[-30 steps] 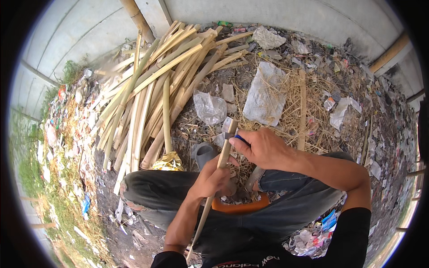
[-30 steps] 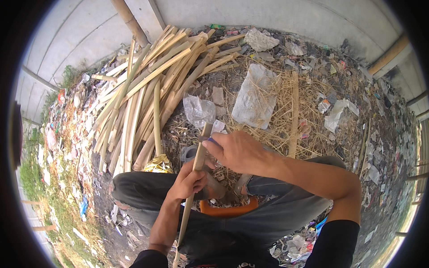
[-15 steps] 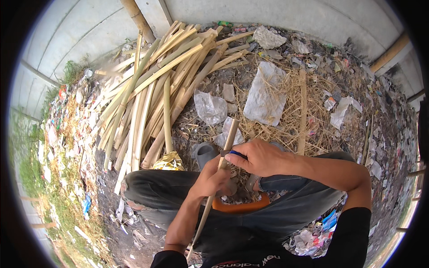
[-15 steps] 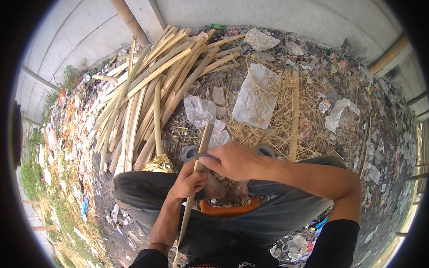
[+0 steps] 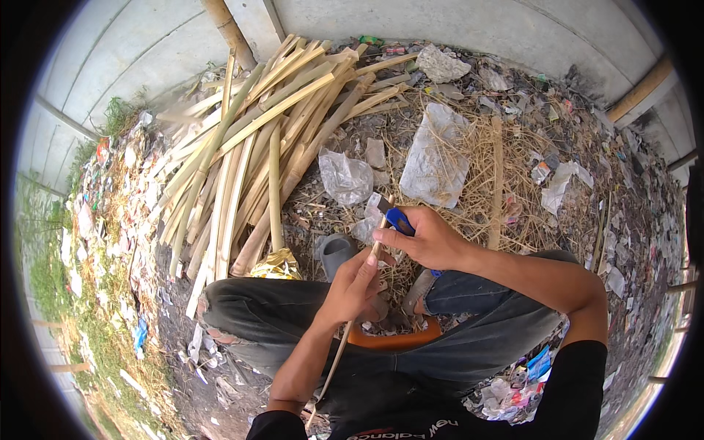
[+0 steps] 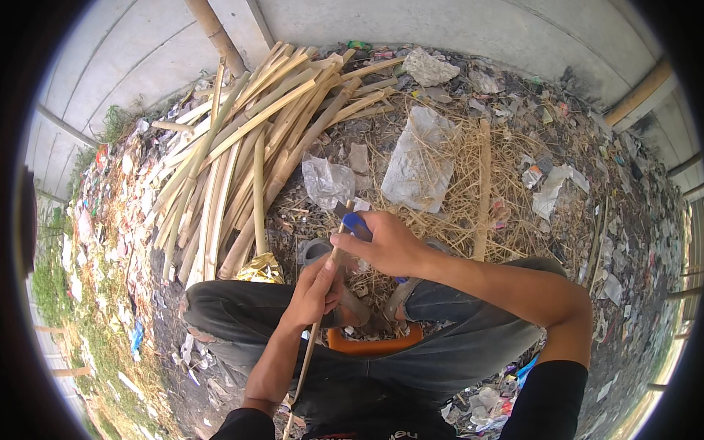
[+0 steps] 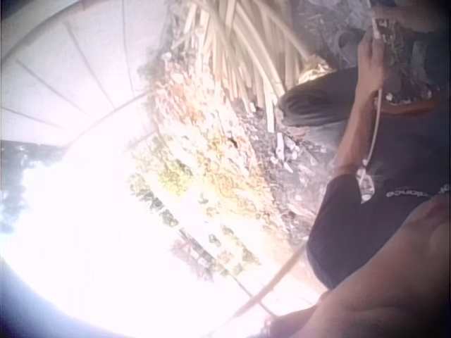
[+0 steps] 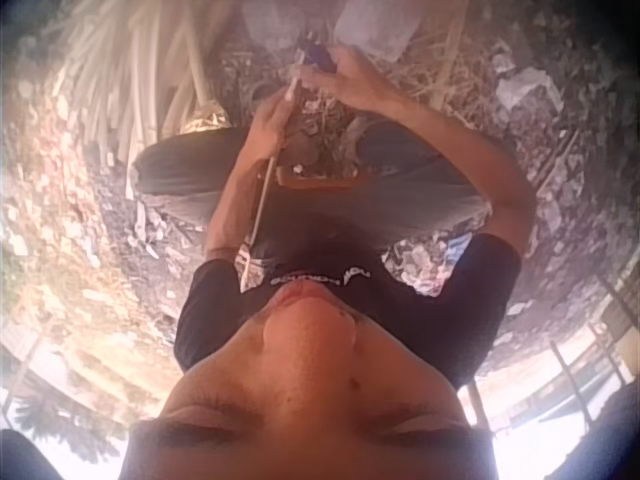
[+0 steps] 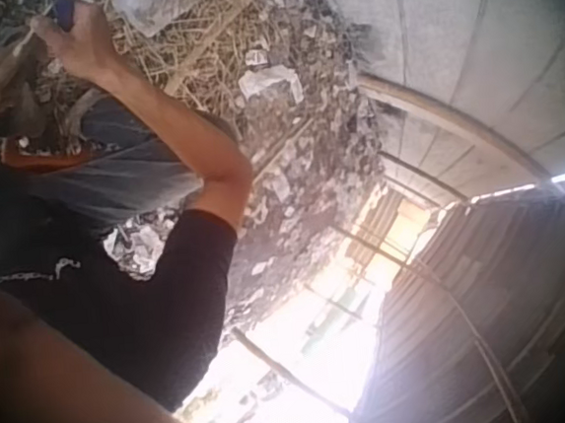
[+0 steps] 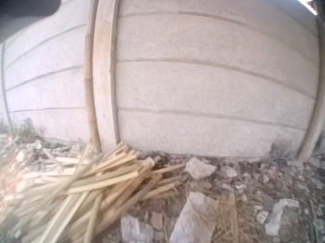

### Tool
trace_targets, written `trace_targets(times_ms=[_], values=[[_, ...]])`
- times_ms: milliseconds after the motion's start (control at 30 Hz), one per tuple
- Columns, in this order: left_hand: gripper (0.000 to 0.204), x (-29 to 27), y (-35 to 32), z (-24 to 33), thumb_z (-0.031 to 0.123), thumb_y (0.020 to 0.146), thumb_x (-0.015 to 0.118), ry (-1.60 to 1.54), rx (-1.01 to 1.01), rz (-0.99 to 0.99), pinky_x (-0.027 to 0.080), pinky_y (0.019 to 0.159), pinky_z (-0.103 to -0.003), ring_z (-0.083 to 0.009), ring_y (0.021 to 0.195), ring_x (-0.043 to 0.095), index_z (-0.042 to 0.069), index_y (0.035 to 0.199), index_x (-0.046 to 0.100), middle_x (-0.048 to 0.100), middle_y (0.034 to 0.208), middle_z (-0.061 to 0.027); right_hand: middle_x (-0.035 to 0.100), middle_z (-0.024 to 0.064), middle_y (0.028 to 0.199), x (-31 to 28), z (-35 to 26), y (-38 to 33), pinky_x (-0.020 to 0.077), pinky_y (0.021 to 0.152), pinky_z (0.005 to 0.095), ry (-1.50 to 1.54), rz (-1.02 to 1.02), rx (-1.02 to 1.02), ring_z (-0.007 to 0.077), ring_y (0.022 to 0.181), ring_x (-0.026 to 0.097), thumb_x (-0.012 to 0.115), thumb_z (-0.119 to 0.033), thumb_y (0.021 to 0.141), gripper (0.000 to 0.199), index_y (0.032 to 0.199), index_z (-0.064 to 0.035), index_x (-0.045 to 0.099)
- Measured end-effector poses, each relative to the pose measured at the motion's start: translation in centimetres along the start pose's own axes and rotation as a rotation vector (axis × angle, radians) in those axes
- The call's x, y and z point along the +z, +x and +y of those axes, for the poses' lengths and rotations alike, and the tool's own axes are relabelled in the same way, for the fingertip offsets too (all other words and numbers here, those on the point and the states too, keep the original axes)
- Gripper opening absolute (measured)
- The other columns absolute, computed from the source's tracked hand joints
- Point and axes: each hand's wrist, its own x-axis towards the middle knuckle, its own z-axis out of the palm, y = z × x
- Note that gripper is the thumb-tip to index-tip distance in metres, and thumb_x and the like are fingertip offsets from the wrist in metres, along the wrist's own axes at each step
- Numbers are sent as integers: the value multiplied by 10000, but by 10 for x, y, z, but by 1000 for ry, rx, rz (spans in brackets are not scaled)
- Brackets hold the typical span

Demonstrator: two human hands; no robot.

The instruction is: The person sits on the ground and uses a blue utility knife to shave and smooth a long bamboo stick. They repeatedly rotate the stick and scrape along its length, removing thin strips of material.

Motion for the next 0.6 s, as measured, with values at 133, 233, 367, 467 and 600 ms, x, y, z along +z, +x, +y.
trace_targets(times_ms=[133, 233, 367, 467, 600], values=[[446, 4, 1, -1, 377, 1129, 439, 4, 33, -16, 309, 492, -224, -40, 538, 399, 21, 1378, 536, 453, 679, 46, 546, -37, 591, -4, -6, -1, 380, 495, 294, 176, 15, 31, 72, 525, 496, 641, -316, 986, 308, 942, -25, 732], [482, 4, -2, 1, 380, 1131, 431, -56, 1, -84, 348, 499, -225, -58, 540, 439, 27, 1454, 491, 493, 688, 23, 552, -35, 622, -24, -13, 6, 370, 479, 273, 384, 27, 99, 59, 508, 483, 602, -264, 1002, 301, 1028, 4, 736], [548, 7, -4, 0, 394, 1129, 418, -157, -45, -193, 398, 482, -243, -92, 502, 466, 5, 1513, 446, 521, 636, -18, 462, -64, 578, -66, -25, 20, 351, 441, 250, 610, 235, 76, 50, 450, 419, 585, -249, 1020, 325, 1132, 31, 704], [566, 12, -4, -3, 401, 1130, 407, -279, -45, -202, 388, 477, -249, -98, 510, 455, 18, 1548, 414, 501, 631, -25, 450, -76, 573, -97, -30, 27, 340, 437, 259, 671, 382, 14, 45, 444, 413, 631, -250, 1007, 262, 991, 2, 701], [537, 9, -3, -10, 455, 1118, 420, -330, -101, -123, 355, 475, -241, -94, 529, 426, 56, 1469, 496, 474, 657, -18, 470, -63, 617, -91, -20, 18, 345, 489, 276, 246, 384, 25, 53, 519, 434, 740, -314, 964, 288, 958, -28, 707]])
